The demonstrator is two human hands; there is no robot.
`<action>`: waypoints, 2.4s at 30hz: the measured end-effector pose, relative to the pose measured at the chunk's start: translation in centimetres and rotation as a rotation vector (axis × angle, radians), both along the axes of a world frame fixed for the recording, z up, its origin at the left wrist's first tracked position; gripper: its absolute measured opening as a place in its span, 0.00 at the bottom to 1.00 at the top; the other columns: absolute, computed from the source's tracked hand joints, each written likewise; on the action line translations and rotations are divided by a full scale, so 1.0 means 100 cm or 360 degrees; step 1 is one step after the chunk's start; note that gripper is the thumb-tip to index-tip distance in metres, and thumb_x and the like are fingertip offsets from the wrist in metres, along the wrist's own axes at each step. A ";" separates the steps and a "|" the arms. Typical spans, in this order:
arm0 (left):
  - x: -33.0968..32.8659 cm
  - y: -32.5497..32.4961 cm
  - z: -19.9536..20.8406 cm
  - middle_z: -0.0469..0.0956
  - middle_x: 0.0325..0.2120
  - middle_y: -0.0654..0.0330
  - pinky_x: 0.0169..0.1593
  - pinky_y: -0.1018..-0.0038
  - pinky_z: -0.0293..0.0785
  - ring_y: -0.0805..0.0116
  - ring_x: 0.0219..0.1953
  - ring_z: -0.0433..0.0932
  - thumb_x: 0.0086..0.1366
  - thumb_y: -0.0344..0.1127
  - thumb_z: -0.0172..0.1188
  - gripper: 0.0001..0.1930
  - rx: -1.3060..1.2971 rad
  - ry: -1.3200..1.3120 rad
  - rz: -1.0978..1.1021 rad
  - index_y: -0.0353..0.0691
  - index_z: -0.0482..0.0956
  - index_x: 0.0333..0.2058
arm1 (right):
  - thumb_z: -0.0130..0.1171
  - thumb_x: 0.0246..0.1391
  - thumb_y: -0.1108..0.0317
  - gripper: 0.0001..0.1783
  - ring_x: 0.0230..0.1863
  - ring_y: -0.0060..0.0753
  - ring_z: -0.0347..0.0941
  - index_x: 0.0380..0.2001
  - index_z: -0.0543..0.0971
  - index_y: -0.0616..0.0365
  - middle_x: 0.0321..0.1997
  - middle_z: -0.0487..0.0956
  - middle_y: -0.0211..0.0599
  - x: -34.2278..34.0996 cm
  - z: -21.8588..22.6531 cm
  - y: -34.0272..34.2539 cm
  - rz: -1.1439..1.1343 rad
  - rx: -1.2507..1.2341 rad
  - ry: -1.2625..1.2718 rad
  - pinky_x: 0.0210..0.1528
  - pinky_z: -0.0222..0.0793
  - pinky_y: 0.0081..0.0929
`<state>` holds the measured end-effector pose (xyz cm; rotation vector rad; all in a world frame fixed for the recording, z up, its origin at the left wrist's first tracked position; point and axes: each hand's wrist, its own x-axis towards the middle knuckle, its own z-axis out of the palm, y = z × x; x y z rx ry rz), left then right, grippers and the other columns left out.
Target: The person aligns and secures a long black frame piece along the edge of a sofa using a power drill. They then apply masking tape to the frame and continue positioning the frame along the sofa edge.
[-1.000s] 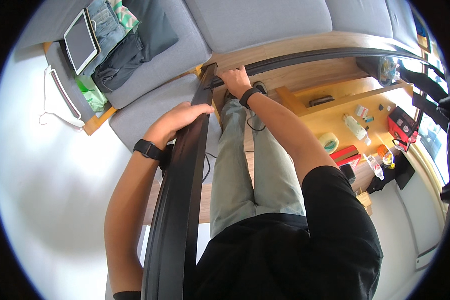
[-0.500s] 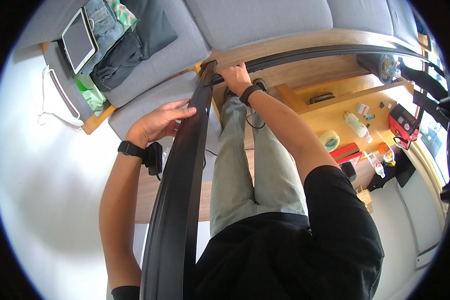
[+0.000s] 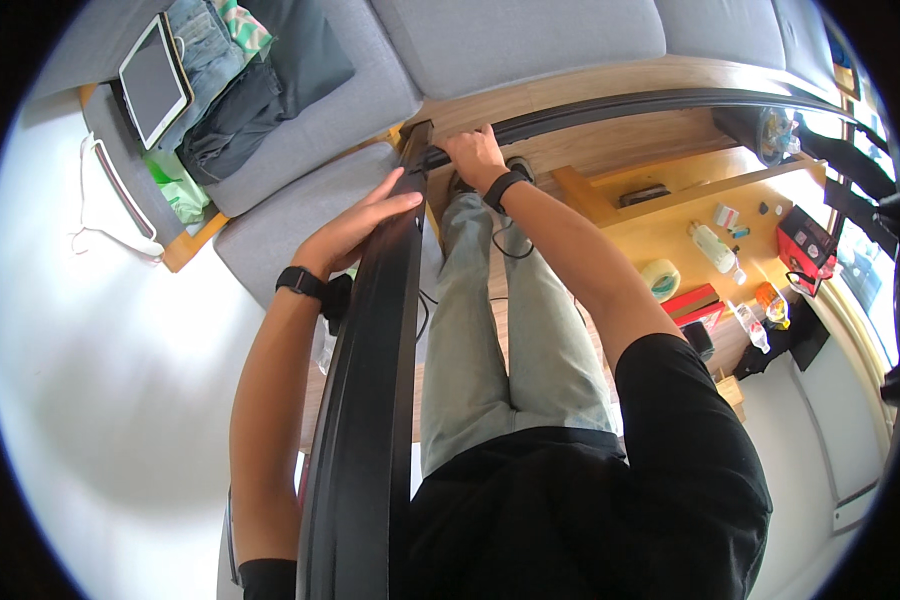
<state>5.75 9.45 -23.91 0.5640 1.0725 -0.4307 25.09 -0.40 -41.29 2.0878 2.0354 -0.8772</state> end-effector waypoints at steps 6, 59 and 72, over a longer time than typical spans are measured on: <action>0.012 0.008 -0.012 0.56 0.61 0.49 0.58 0.65 0.62 0.60 0.57 0.61 0.59 0.58 0.66 0.55 -0.0018 -0.0007 -0.0223 0.49 0.40 0.74 | 0.54 0.58 0.68 0.10 0.39 0.35 0.83 0.36 0.84 0.40 0.33 0.85 0.30 0.000 -0.003 -0.002 0.0008 0.0000 -0.0011 0.48 0.63 0.40; 0.023 0.002 -0.078 0.72 0.57 0.47 0.56 0.74 0.66 0.61 0.54 0.72 0.46 0.49 0.62 0.51 0.0233 0.0191 -0.0632 0.32 0.58 0.69 | 0.56 0.56 0.65 0.07 0.41 0.37 0.82 0.30 0.83 0.45 0.35 0.85 0.30 0.007 -0.003 0.009 0.0170 -0.0078 0.0109 0.44 0.68 0.42; 0.023 0.004 -0.072 0.59 0.70 0.50 0.59 0.74 0.65 0.61 0.61 0.69 0.46 0.49 0.62 0.47 0.0347 0.0251 -0.0573 0.32 0.66 0.65 | 0.56 0.56 0.65 0.07 0.36 0.36 0.83 0.28 0.82 0.44 0.30 0.84 0.28 0.004 0.000 0.006 0.0163 -0.0016 0.0023 0.44 0.67 0.39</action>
